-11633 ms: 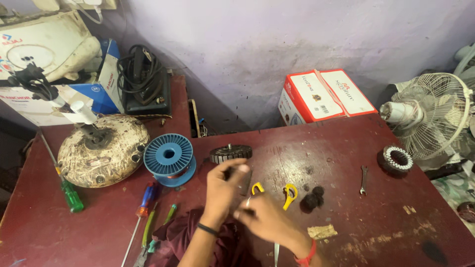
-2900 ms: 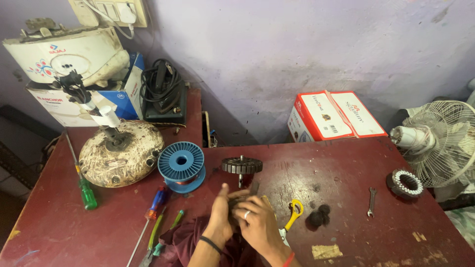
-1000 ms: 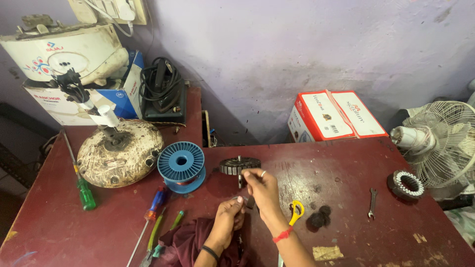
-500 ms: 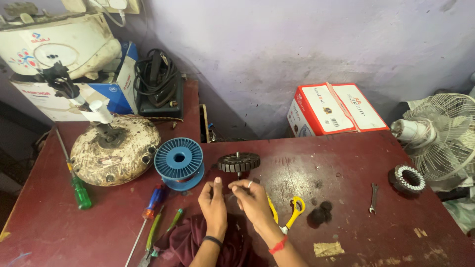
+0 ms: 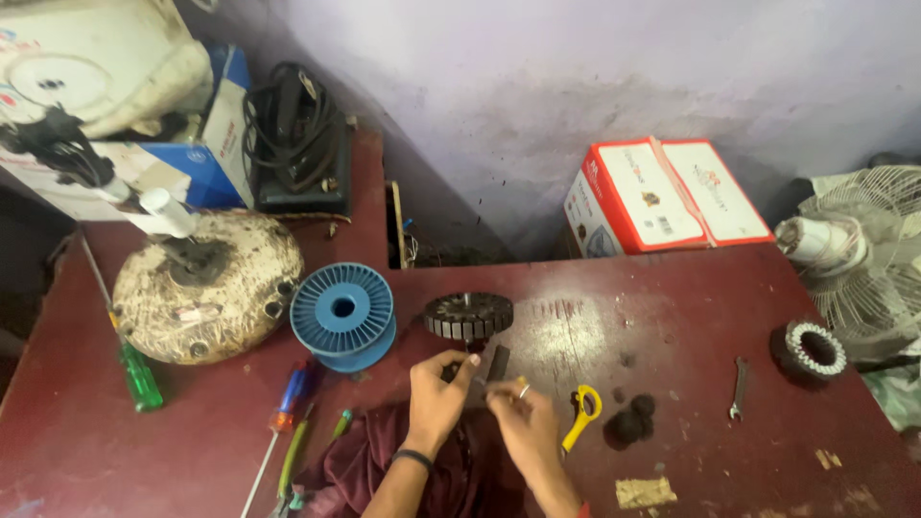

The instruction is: The person is repairing a fan motor rotor by hand. They insert small metal shims into the slots of the rotor, then use pliers to press and secure them in place.

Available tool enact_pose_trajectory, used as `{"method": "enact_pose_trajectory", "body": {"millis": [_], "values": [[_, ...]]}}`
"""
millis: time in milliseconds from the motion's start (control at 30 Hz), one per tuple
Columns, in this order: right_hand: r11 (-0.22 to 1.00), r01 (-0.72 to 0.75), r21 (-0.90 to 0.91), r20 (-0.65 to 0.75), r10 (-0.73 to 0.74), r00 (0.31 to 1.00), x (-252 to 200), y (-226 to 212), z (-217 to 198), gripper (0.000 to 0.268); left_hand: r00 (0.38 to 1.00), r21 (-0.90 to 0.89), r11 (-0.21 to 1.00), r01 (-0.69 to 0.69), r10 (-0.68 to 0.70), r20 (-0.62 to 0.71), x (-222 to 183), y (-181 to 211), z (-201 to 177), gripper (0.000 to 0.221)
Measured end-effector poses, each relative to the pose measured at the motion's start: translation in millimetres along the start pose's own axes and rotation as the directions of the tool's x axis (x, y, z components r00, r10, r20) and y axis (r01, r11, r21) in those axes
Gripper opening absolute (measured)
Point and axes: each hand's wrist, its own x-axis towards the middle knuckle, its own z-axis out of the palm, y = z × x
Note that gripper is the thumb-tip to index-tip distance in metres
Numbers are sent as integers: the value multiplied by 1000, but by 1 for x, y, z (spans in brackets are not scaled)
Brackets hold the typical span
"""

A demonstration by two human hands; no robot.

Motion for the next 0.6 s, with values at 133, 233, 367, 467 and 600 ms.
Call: {"method": "enact_pose_trajectory", "body": {"millis": [133,233,367,467,600], "values": [[990,-96,106,-92,106,990,22,-14,-6,25,992,20,994,-107,105,69,-1,-3,6,17],[900,-366,237,92,354,931,33,-25,-4,27,952,60,952,-301,296,77,-2,-3,5,12],[882,-349,316,220,290,932,47,-25,-1,21,964,-4,968,-252,251,92,-2,-11,6,10],[891,-232,389,160,183,970,43,-24,4,18,982,-53,982,-180,182,56,-4,-19,5,15],[854,-148,499,11,165,986,47,-38,5,18,1000,-189,982,-15,15,-3,10,-32,5,32]]}}
